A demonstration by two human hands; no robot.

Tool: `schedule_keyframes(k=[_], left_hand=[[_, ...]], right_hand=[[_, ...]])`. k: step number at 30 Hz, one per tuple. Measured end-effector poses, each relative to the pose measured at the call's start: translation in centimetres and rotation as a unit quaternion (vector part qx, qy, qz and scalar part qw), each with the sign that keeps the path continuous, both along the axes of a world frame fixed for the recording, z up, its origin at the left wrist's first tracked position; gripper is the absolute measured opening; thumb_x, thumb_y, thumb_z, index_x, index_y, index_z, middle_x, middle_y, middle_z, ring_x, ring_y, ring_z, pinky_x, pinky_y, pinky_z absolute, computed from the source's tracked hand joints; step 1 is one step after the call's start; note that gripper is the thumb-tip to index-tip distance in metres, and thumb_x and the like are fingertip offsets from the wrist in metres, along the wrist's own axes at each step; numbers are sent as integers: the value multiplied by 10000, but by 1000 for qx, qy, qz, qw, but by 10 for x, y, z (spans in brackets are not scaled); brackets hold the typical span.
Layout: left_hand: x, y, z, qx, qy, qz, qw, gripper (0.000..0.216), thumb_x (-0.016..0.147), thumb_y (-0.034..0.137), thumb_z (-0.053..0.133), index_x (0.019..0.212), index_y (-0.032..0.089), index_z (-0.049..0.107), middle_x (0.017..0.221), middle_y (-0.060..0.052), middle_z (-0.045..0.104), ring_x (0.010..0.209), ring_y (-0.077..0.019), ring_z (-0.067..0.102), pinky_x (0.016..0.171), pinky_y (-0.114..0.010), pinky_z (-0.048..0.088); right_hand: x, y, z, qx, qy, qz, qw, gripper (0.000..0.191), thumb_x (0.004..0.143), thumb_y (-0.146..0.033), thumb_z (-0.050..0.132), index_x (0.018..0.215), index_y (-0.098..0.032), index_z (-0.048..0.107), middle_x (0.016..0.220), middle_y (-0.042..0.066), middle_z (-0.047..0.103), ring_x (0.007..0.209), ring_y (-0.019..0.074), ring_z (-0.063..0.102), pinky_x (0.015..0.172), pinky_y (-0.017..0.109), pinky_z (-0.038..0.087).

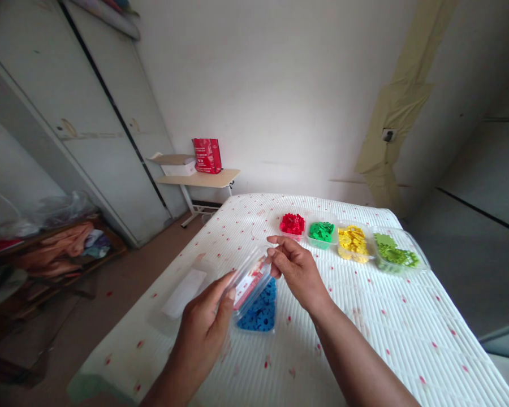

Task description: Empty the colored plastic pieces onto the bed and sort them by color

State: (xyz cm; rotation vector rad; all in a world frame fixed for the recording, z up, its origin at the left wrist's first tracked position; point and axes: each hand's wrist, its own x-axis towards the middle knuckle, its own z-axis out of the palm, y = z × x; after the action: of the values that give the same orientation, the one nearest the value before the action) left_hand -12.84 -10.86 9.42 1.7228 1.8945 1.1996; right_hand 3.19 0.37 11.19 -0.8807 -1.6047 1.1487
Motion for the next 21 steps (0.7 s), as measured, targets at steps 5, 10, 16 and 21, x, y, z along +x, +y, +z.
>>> schedule_keyframes(k=[5,10,16,21], left_hand=[[-10,13,-6,-40,-265,15,963,528,871,441,385,1339,196,396,823,-31,637,643,-150,618,593,-260,518],[-8,18,-31,-101,-213,13,972,522,844,373,408,1314,149,436,760,-25,615,594,-140,593,569,-254,486],[-12,21,-43,-158,80,39,983,545,768,200,430,1304,116,476,881,-83,672,862,-190,617,821,-300,447],[-14,24,-42,-195,113,50,973,536,760,209,443,1290,153,501,916,-76,688,921,-182,618,824,-264,436]], right_hand=[[11,20,-14,165,-199,-71,963,411,812,-467,513,1088,-185,629,904,73,651,726,159,579,651,278,474],[4,27,-40,93,-255,-51,961,459,871,-397,384,1195,-132,572,645,18,639,565,143,576,612,267,473],[-8,39,-59,83,-457,-65,883,357,873,-294,403,1127,-213,641,982,74,706,883,201,647,775,289,457],[-14,40,-64,90,-552,-86,824,345,894,-347,385,1123,-281,634,996,68,704,889,226,652,732,313,456]])
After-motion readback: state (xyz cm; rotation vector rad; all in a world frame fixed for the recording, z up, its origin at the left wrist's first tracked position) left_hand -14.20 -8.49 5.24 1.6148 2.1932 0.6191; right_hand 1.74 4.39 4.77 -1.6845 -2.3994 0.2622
